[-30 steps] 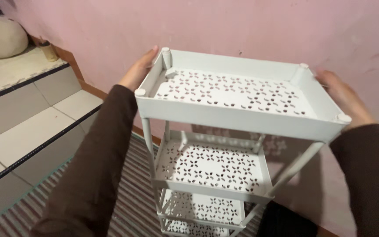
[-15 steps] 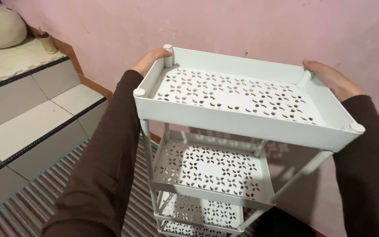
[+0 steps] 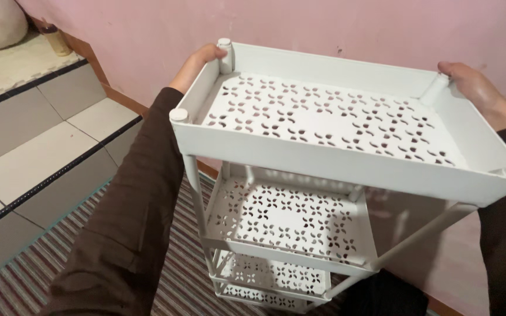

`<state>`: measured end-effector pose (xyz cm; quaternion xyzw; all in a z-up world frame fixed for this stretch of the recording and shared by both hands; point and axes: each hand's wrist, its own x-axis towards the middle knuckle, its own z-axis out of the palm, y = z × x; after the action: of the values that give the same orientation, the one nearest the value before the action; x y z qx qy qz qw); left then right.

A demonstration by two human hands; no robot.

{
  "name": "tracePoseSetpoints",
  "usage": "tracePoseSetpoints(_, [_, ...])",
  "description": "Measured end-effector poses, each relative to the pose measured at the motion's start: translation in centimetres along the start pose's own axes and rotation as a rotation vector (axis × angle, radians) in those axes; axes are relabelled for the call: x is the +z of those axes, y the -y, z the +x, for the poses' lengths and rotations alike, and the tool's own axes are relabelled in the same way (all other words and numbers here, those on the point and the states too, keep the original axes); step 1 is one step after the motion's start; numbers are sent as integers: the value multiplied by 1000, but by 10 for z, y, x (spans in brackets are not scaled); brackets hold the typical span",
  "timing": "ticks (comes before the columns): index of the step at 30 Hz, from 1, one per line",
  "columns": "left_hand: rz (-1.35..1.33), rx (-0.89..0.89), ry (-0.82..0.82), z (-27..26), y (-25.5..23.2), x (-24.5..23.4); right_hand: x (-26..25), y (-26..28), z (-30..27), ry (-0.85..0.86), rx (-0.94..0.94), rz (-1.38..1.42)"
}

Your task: The person assembles a white plastic shelving unit by inserting vertical poles into the corners of perforated trays and stacking them. The person then lays out black perforated trays and poles on the floor.

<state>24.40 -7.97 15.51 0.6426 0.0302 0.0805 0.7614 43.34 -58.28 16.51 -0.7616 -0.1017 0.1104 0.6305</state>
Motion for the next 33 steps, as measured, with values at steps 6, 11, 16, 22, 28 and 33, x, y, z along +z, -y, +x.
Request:
tracePoseSetpoints(6, [-23,21,37,21,27,-24,16,13,-5,-65,4,-148])
tracePoseSetpoints(11, [7,-48,49,29,65,-37,43,31,-32,-93,16,-195])
tracePoseSetpoints(16, [0,-59,68,36,66,-38,55,48,-45,-134,15,-232])
tracePoseSetpoints(22, [12,-71,67,34,66,-36,57,45,-57,-142,45,-243])
tracePoseSetpoints(28, [37,-82,81,39,59,-34,54,46,-69,-147,55,-245])
tracePoseSetpoints(33, [29,-87,96,30,57,-34,60,52,-80,-160,54,-255])
